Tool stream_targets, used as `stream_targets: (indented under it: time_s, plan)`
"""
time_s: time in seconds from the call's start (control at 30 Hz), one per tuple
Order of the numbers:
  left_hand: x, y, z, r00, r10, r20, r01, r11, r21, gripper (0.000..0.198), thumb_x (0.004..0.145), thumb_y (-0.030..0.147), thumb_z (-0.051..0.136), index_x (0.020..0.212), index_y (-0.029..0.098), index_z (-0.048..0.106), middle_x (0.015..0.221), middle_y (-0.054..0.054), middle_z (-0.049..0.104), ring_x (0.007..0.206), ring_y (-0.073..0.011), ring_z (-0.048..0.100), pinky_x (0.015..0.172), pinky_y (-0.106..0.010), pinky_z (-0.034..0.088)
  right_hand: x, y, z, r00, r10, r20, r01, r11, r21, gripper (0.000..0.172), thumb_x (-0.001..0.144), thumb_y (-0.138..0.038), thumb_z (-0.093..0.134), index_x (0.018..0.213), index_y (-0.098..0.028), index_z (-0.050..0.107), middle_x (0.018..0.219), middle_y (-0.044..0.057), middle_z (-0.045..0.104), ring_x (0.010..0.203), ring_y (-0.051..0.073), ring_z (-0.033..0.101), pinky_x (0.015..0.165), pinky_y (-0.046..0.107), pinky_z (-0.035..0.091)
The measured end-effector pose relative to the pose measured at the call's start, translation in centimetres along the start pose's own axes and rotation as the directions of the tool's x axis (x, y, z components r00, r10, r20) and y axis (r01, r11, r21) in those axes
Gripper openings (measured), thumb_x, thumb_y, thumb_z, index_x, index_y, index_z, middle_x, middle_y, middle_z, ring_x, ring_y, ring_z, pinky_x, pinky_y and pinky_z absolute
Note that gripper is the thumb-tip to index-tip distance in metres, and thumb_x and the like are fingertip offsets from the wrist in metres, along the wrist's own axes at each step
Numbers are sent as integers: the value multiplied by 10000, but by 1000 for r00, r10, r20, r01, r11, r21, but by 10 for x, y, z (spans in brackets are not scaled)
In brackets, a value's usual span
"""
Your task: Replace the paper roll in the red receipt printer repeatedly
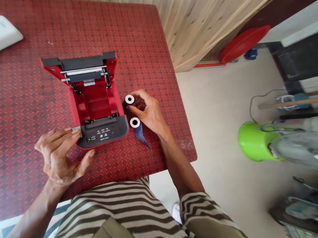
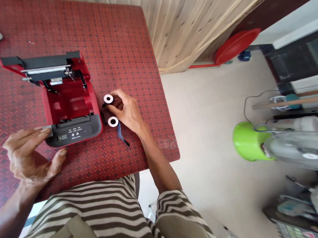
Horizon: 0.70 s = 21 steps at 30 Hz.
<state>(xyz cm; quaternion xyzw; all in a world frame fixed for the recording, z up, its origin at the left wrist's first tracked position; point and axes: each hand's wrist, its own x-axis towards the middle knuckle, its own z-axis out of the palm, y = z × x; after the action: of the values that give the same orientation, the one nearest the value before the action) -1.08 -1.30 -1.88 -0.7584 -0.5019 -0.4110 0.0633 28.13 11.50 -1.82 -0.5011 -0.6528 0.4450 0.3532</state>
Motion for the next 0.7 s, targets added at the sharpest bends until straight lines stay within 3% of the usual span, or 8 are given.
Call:
stream_targets:
  time_s: [0.1,0.17,0.27,0.33,0.4,0.53,0.63,0.7]
  plan:
    - [0,0,0,1000,0,3,0,1000,4,693,849,494,833,1475,304,605,1181,-74,727,1110,-295,696,1032,-538,546,-11,-1,-16,1000,-10,-13,9,1000,-24,412,872,-247,775,1272,-221,676,1028,20,786,807,173,720,755,348,574]
    - [0,0,-1,1000,-8,10,8,1000,1,678,845,481,839,1462,309,615,1178,-71,728,1099,-297,702,1016,-550,556,-24,-2,-31,1000,-8,-26,6,997,-78,336,894,-219,744,1228,-200,718,1046,41,793,837,175,730,783,352,577]
    - [2,2,-3,999,-34,30,34,999,-10,666,843,479,838,1455,340,615,1163,-56,735,1074,-300,711,992,-564,568,-44,-4,-44,993,-2,115,20,988,-155,271,909,-173,709,1168,-211,778,1113,56,811,868,170,728,799,347,579]
    - [3,2,-4,998,-40,48,40,999,-15,668,843,463,837,1459,337,613,1152,-62,739,1067,-306,714,995,-576,568,-53,-4,-43,978,-31,209,65,985,-158,381,905,-143,714,1270,-238,771,1227,68,811,936,182,734,853,374,591]
    - [4,3,-3,998,-36,52,37,999,-14,684,846,443,841,1477,328,605,1154,-74,737,1077,-311,713,1000,-581,570,-55,-2,-36,973,-76,217,111,981,-158,426,916,-130,728,1322,-256,758,1287,73,806,1033,200,733,950,421,583]
    - [5,4,0,1000,-1,11,1,1000,-11,758,848,455,851,1539,331,564,1200,-87,726,1096,-312,710,992,-571,574,-54,-3,-26,981,-99,167,122,984,-131,263,939,-227,824,1200,-246,792,1164,52,832,1039,210,728,970,418,564]
    - [7,7,0,1000,23,2,-23,999,-36,786,848,428,860,1558,296,550,1220,-108,729,1114,-317,713,1004,-560,563,-56,-24,-36,974,-177,140,192,976,-101,287,955,-296,835,1230,-243,771,1120,42,818,991,206,721,925,398,573]
    - [9,9,-1,1000,22,5,-22,999,-44,766,850,406,863,1540,281,557,1220,-102,736,1130,-310,713,1013,-541,558,-54,-49,-43,952,-271,144,291,945,-147,355,991,-293,795,1338,-265,727,1204,49,801,1077,223,716,1001,437,567]
